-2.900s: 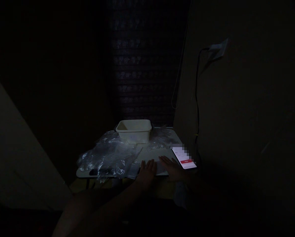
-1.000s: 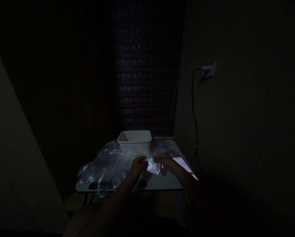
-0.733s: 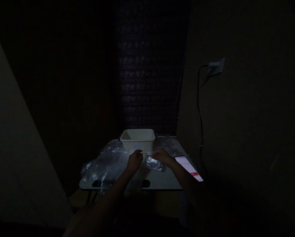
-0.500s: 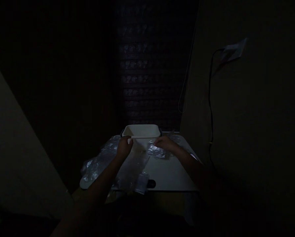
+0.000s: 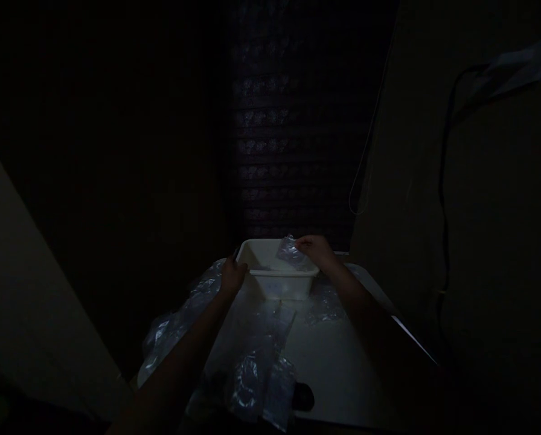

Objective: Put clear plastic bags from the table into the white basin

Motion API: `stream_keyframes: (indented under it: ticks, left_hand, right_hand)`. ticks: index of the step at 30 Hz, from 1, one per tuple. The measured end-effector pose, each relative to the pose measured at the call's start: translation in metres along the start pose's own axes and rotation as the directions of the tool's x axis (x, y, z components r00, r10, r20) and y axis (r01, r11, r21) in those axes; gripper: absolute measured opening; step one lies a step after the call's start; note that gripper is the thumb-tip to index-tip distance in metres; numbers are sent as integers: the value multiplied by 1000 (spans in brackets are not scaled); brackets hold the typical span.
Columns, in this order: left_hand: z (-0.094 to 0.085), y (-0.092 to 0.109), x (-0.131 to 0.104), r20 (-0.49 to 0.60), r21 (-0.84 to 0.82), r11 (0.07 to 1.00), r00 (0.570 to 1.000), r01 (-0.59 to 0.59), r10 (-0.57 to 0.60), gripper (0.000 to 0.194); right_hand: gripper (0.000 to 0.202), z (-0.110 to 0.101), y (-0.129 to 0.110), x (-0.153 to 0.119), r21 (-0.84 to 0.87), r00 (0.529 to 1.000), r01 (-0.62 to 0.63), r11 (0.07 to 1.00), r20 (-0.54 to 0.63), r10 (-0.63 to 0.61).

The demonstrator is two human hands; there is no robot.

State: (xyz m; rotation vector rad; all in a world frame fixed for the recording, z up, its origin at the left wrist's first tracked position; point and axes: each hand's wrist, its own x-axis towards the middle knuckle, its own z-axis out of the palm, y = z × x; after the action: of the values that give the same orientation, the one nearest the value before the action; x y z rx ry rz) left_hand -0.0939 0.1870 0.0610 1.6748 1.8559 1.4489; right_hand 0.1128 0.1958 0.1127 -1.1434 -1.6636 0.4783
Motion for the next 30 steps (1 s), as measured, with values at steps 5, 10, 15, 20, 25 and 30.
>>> stream_keyframes:
  ticks: [5, 10, 15, 20, 25, 30]
  left_hand:
    - [-11, -6, -23, 26, 94, 992, 996, -83, 81, 33]
    - [-21, -8, -48, 59, 104, 985, 990, -135, 130, 27]
    - [-26, -4, -56, 87, 101, 989, 992, -104, 95, 24]
    - [-28, -1, -56, 104, 104, 986, 988, -129, 118, 26]
    - [-27, -4, -56, 105, 109, 988, 990, -109, 98, 20]
    - [-25, -7, -54, 94, 87, 988, 988, -131, 122, 26]
  right_hand:
    - [13, 14, -1, 0, 20, 1000, 10, 1000, 0, -10]
    - [13, 33, -8, -4, 67, 996, 19, 998, 86, -25]
    - [12, 60, -10, -10, 33, 967, 16, 999, 253, -23]
    - [12, 85, -8, -18, -61, 955, 59, 996, 295, -38]
    - [13, 94, -6, -21, -190, 952, 77, 979, 306, -15]
    - [20, 92, -2, -18, -237, 975, 78, 968, 222, -24]
